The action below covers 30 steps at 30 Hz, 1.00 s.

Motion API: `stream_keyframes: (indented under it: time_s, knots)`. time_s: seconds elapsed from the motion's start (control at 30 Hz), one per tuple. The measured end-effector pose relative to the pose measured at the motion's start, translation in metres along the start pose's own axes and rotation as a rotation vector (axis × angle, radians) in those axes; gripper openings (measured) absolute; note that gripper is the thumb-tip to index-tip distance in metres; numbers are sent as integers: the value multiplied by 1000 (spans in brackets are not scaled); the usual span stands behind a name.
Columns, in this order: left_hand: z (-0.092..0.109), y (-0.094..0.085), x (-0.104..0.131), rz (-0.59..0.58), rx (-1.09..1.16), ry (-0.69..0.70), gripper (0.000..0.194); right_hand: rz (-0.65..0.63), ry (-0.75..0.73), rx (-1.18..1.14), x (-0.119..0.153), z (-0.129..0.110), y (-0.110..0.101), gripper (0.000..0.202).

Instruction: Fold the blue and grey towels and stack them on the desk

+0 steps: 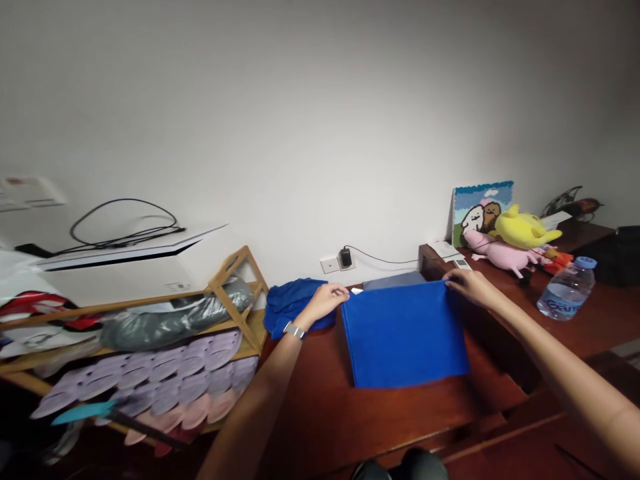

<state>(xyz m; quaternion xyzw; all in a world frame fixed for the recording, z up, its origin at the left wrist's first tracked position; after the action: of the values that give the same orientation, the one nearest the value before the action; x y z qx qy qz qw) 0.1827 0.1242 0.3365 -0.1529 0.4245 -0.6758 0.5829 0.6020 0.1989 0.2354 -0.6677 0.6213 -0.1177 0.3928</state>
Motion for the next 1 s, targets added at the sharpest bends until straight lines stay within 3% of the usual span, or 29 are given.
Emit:
stream_keyframes:
  time_s: [0.1, 0.17, 0.27, 0.33, 0.43, 0.6, 0.7, 0.83, 1.0]
  knots:
    - [-19, 8, -56, 157, -61, 31, 21, 145, 51, 24, -56, 15, -1, 21]
    - [-29, 13, -80, 258, -115, 57, 20, 241, 93, 8, -82, 25, -2, 22]
    - [-44, 30, -98, 360, -208, 106, 19, 343, 163, -54, -104, 43, 9, 25]
    - [-57, 50, -99, 380, -272, 133, 16, 374, 220, -104, -107, 59, 30, 28]
    - [-84, 93, -86, 343, -365, 149, 11, 339, 322, -93, -96, 88, 82, 34]
    - [-141, 179, -39, 187, -475, 135, 13, 173, 455, 196, -49, 133, 179, 42]
    - [-168, 216, -9, 98, -515, 138, 15, 99, 522, 238, -20, 154, 217, 43]
    - [-185, 237, 15, 48, -553, 157, 22, 98, 474, 272, 1, 177, 242, 46]
    - [-183, 239, 35, 11, -577, 188, 33, 5, 401, 293, 9, 188, 250, 55]
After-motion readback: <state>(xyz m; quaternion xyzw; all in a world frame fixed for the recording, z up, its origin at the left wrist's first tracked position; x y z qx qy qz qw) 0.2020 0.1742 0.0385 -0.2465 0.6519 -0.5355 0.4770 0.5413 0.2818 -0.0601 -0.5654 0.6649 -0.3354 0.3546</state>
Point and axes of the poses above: each hand's wrist, its own x-axis away from the middle knuckle, its own y-axis out of the palm, z = x × y, the point moved 3 cm from there along -x, towards the middle knuckle, and after that the axes turned 9 degrees about y, right-handed, at the moved point
